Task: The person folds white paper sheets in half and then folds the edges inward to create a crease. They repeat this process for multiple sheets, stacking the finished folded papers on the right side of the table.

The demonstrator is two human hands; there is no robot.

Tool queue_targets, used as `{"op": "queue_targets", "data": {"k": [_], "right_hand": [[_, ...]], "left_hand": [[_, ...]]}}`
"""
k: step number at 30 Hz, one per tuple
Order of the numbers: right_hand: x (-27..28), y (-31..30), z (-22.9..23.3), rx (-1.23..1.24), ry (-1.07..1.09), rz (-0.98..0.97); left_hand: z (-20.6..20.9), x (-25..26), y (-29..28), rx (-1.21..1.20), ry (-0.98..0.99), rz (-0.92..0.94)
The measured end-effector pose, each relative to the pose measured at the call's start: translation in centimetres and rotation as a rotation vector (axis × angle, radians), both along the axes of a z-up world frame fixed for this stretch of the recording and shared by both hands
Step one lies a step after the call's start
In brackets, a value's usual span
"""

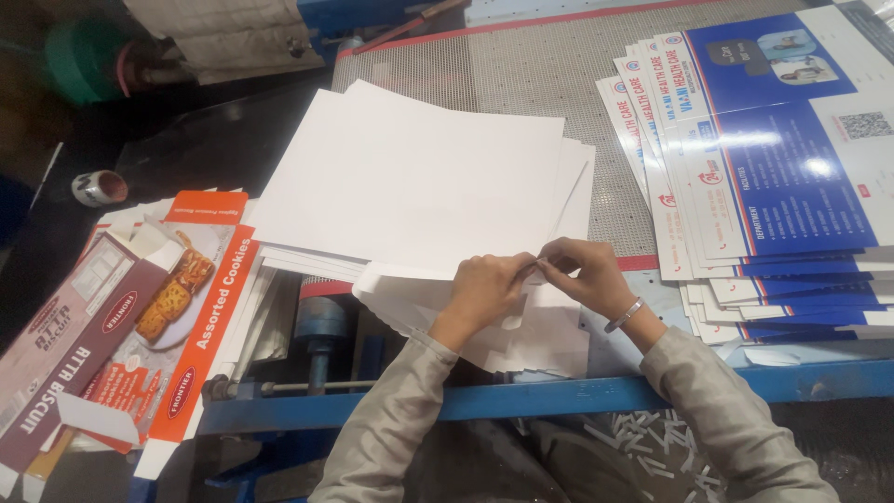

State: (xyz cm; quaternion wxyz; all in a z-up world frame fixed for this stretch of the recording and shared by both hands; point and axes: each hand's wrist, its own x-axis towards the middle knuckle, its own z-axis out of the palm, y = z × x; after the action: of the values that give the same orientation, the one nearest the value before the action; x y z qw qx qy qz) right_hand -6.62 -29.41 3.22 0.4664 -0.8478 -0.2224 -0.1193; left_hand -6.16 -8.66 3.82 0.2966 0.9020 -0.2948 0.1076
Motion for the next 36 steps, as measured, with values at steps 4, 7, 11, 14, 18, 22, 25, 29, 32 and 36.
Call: {"op": "queue_targets", "data": {"k": [4, 7, 11, 14, 18, 22, 25, 29, 32, 36], "right_hand": [[-0.1, 0.2, -0.3, -0.012, 0.077, -0.058], [-0.4, 0.5, -0.5, -0.022, 0.119, -0.117], [-1.1, 1.4, -1.2, -0.076, 0.1, -0.212], [-0.8, 1.3, -1.4, -0.006, 0.109, -0.272], [-1.0, 1.3, -0.1, 0.106, 0.053, -0.286], [-2.0, 2.5, 1.8, 0.224, -0.076, -0.24], [-2.2, 3.1, 2.4, 0.132, -0.203, -0.238], [-2.0, 2.9, 1.8, 0.124, -0.194, -0.242], [-1.8, 2.6, 1.2, 0.12, -0.169, -0.243], [-1.5, 2.5, 0.8, 0.082, -0.156, -0.246]], "left_hand": [[-0.6, 0.1, -0.1, 0.004, -0.01, -0.027], [-1.1, 0.2, -0.4, 0.02, -0.016, -0.032], [-1.5, 0.2, -0.5, 0.071, -0.043, -0.034], [-1.4, -0.4, -0.9, -0.01, -0.06, -0.023], [-1.1, -0.6, -1.8, -0.092, -0.045, 0.065], [-0.9, -0.3, -1.9, -0.158, -0.019, 0.161], [-0.8, -0.2, -1.7, -0.165, -0.003, 0.182], [-1.0, -0.3, -1.8, -0.158, -0.022, 0.17], [-1.3, -0.4, -2.0, -0.169, -0.013, 0.143], [-1.5, -0.5, -2.1, -0.155, -0.054, 0.109]]}}
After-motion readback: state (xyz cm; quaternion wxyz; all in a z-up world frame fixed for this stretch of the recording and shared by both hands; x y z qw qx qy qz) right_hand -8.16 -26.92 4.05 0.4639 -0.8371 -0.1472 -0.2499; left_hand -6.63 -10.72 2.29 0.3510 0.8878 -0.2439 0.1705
